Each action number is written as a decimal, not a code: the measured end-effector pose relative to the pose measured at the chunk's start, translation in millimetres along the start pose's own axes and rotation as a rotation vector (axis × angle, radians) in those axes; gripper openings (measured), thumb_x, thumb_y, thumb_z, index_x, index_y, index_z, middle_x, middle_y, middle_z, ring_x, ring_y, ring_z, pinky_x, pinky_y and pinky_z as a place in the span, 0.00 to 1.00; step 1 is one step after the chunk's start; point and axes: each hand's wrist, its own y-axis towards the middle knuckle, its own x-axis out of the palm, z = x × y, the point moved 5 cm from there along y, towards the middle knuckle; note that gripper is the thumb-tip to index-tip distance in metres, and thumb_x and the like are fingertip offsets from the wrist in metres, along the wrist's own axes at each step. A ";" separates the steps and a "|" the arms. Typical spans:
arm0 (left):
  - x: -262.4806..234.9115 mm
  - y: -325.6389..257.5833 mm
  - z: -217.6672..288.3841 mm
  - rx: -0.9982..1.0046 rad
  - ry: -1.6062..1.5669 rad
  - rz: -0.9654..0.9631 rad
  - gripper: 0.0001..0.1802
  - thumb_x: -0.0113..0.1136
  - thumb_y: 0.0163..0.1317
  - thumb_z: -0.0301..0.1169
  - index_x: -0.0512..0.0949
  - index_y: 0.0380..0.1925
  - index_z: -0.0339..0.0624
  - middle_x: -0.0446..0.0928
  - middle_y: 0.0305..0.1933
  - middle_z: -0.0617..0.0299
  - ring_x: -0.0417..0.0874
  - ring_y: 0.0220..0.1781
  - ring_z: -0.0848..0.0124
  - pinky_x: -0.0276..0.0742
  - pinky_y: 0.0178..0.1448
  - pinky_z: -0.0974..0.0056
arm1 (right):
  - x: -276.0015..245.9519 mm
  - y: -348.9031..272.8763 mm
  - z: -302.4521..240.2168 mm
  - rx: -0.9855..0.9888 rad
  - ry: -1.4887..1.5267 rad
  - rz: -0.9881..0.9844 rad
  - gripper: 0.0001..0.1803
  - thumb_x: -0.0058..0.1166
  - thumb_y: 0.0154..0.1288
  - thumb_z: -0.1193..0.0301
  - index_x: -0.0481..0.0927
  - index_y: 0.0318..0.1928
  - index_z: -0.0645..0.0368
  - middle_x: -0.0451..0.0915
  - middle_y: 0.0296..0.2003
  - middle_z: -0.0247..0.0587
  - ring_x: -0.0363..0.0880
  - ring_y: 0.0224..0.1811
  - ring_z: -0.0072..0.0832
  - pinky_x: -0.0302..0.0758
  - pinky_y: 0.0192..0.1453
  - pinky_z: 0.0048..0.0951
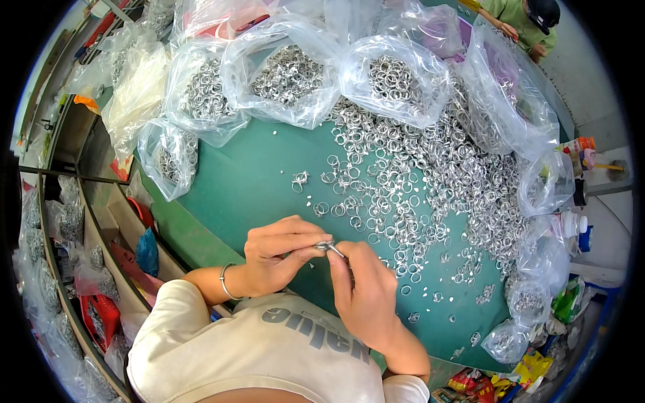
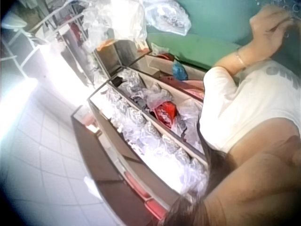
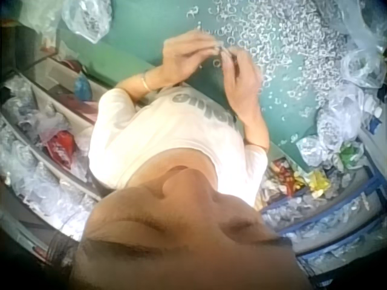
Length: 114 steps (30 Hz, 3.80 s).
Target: The person sorts and organizes metal rings by hand on a workbench, picking them up from a pile and placing them into plastic bags.
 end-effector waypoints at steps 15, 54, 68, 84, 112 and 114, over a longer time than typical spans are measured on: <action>2.4 4.1 0.0 -0.152 -0.094 -0.074 0.11 0.63 0.51 0.18 0.81 0.37 0.33 0.80 0.31 0.53 0.76 0.25 0.67 0.71 0.28 0.68 | -2.1 -7.7 5.9 0.069 0.126 0.040 0.04 0.50 0.64 0.79 0.74 0.40 0.65 0.75 0.22 0.39 0.67 0.16 0.17 0.63 0.19 0.19; 11.7 -29.8 -79.7 -0.965 -0.728 -0.328 0.09 0.54 0.63 0.24 0.75 0.42 0.36 0.78 0.38 0.57 0.69 0.27 0.78 0.63 0.27 0.75 | -21.6 -12.5 121.7 0.512 -0.514 -0.076 0.10 0.58 0.58 0.70 0.79 0.39 0.60 0.80 0.29 0.49 0.79 0.29 0.45 0.73 0.33 0.39; 18.7 47.0 -116.3 -0.128 0.646 -0.378 0.11 0.63 0.52 0.29 0.77 0.37 0.41 0.71 0.34 0.58 0.76 0.31 0.57 0.73 0.34 0.56 | 36.2 47.1 132.5 0.188 -0.545 -0.064 0.03 0.53 0.60 0.72 0.76 0.34 0.56 0.77 0.29 0.44 0.77 0.23 0.47 0.72 0.25 0.43; -16.7 32.4 -119.1 -0.771 -0.060 -0.154 0.05 0.64 0.54 0.22 0.82 0.31 0.34 0.74 0.27 0.65 0.68 0.28 0.78 0.63 0.31 0.72 | 62.5 55.0 117.5 0.335 0.163 -0.269 0.10 0.57 0.61 0.69 0.78 0.40 0.61 0.77 0.25 0.42 0.74 0.20 0.30 0.70 0.26 0.29; -28.3 19.6 -102.6 -0.337 0.769 -0.261 0.14 0.65 0.49 0.24 0.77 0.38 0.41 0.69 0.34 0.55 0.75 0.32 0.57 0.72 0.36 0.58 | 101.7 37.4 109.1 0.000 -0.350 -0.190 0.07 0.57 0.57 0.70 0.76 0.37 0.56 0.75 0.30 0.37 0.78 0.23 0.36 0.73 0.24 0.35; -31.1 20.3 -101.5 -0.357 0.713 -0.202 0.13 0.64 0.50 0.23 0.77 0.39 0.40 0.68 0.32 0.55 0.75 0.30 0.59 0.72 0.34 0.60 | 92.6 36.1 106.5 0.023 -0.248 -0.134 0.06 0.57 0.57 0.72 0.76 0.34 0.59 0.75 0.29 0.36 0.75 0.20 0.32 0.70 0.24 0.35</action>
